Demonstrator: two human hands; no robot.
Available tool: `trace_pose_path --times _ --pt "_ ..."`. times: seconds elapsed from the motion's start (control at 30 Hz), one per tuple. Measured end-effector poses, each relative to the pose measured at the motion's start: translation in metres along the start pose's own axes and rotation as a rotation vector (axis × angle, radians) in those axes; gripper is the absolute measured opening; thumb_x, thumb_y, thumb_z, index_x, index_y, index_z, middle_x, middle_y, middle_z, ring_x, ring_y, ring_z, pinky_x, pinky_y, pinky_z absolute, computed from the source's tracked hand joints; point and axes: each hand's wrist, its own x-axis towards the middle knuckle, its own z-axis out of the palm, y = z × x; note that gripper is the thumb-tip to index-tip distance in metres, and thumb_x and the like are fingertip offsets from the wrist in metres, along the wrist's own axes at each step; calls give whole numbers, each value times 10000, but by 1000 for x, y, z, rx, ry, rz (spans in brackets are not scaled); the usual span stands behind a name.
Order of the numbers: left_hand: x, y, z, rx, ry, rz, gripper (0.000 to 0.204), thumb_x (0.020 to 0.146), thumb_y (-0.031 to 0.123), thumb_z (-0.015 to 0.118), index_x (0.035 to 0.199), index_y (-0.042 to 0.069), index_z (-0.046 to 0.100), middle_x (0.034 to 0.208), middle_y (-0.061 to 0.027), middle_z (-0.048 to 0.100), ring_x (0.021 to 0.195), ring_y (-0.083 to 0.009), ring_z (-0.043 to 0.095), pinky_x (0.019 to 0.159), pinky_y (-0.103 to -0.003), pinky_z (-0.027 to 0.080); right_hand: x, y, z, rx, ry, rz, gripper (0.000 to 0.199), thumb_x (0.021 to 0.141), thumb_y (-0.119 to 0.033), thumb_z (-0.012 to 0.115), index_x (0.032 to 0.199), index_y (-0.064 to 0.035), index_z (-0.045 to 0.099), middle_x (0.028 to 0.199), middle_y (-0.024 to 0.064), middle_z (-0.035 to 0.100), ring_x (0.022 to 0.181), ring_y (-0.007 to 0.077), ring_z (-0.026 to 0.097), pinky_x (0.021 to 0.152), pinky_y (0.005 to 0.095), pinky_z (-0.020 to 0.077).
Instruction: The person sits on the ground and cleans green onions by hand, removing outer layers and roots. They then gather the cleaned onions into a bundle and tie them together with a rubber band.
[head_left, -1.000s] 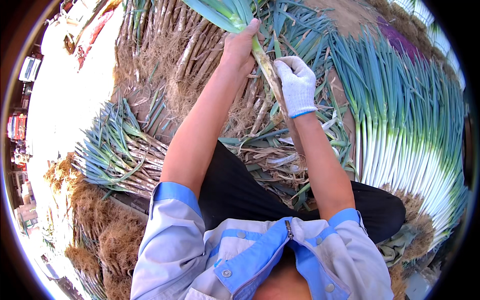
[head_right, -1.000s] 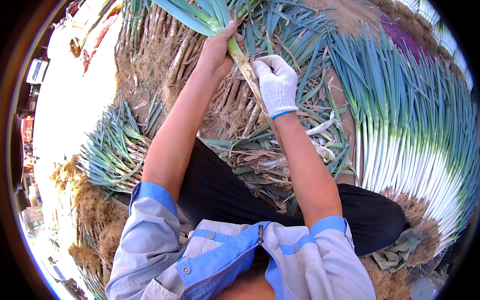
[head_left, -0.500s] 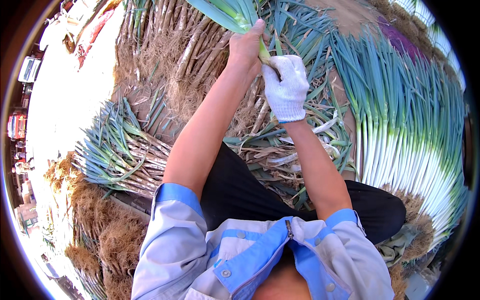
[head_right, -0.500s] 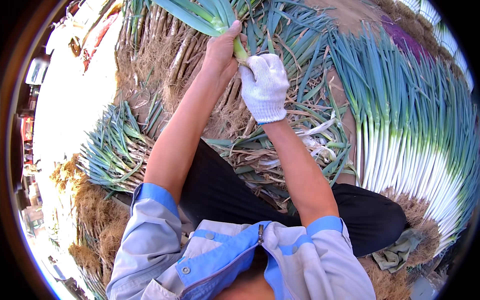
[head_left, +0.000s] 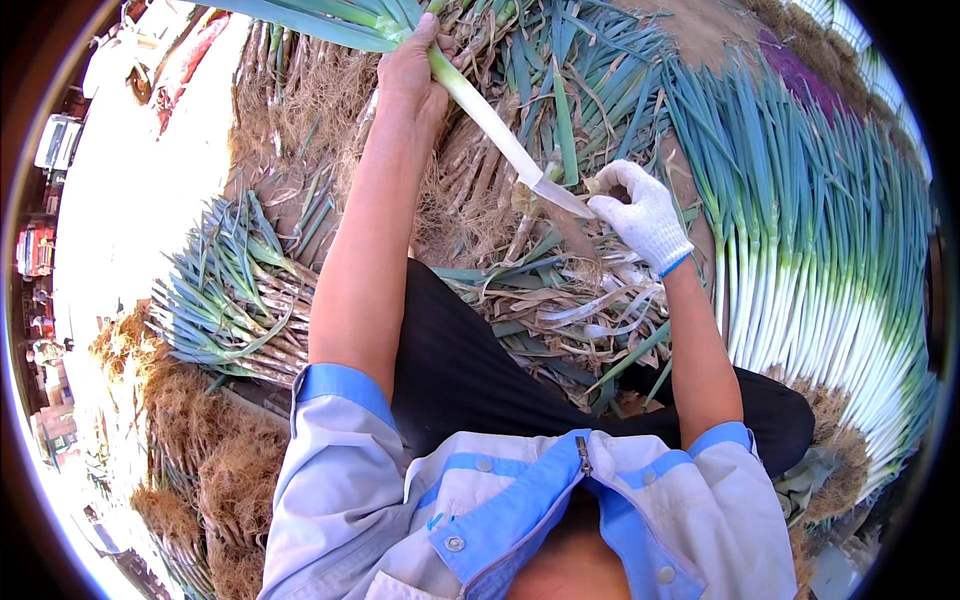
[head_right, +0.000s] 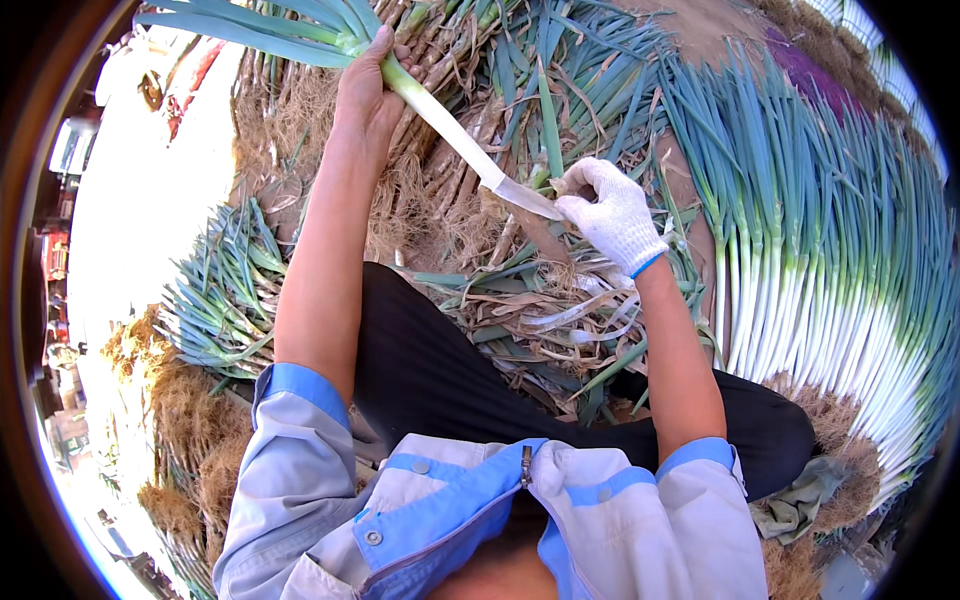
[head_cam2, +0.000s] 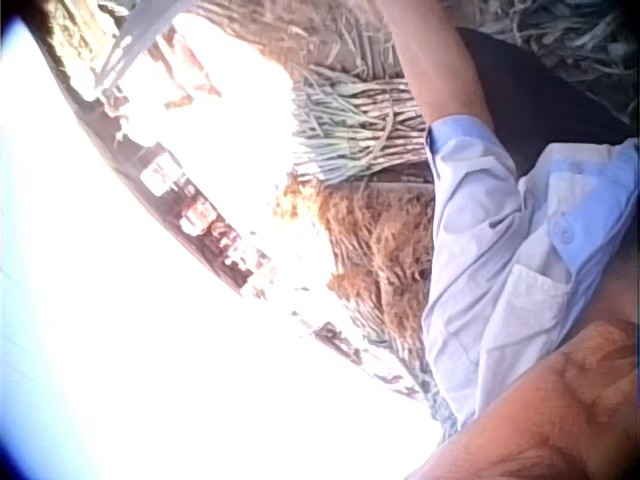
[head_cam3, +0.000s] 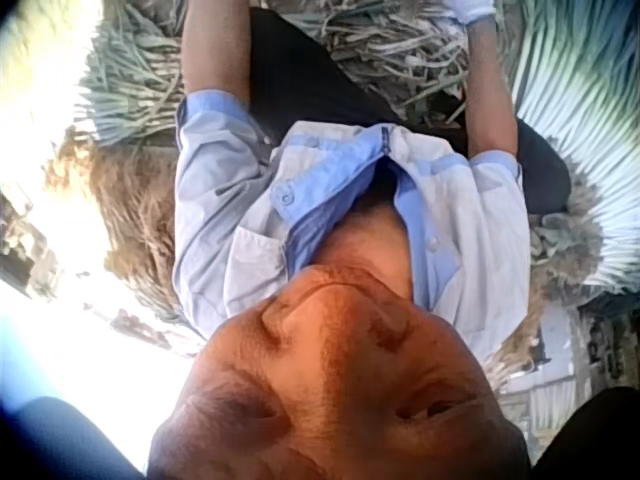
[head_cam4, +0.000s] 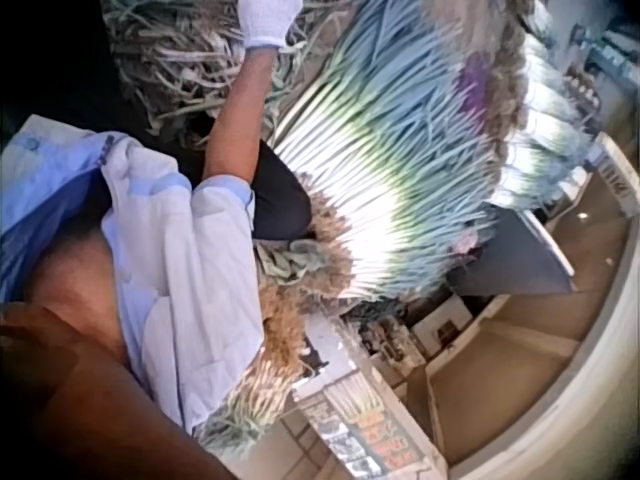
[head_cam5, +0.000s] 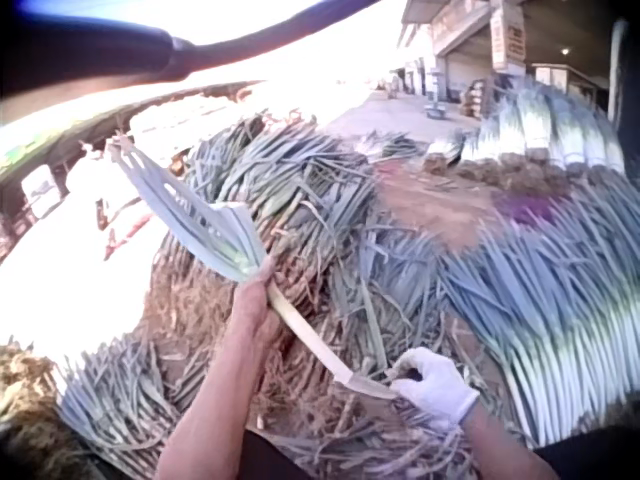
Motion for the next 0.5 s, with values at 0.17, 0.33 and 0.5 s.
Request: trace_pose_path --times 0.17,0.33,0.5 --pt "9 1 -1 -166 -194 -41 186 976 160 638 1068 37 533 783 -103 587 695 -213 556 640 -372 502 33 -34 9 478 -205 -210 589 945 -263 644 1446 -33 436 1324 118 562 1231 193 538 1041 343 446" --pt "14 4 -5 -232 -249 -24 146 993 139 604 1057 28 534 784 -110 572 668 -215 548 615 -368 497 31 -24 45 1029 -606 -30 732 963 -521 575 1397 48 418 973 115 686 932 184 636 767 293 509" --pt "34 12 -34 -93 -66 19 139 995 126 596 1043 10 539 795 -113 563 654 -210 529 600 -377 497 7 -24 43 571 -244 -77 364 992 -337 607 1093 10 652 763 42 638 707 99 565 647 259 465"
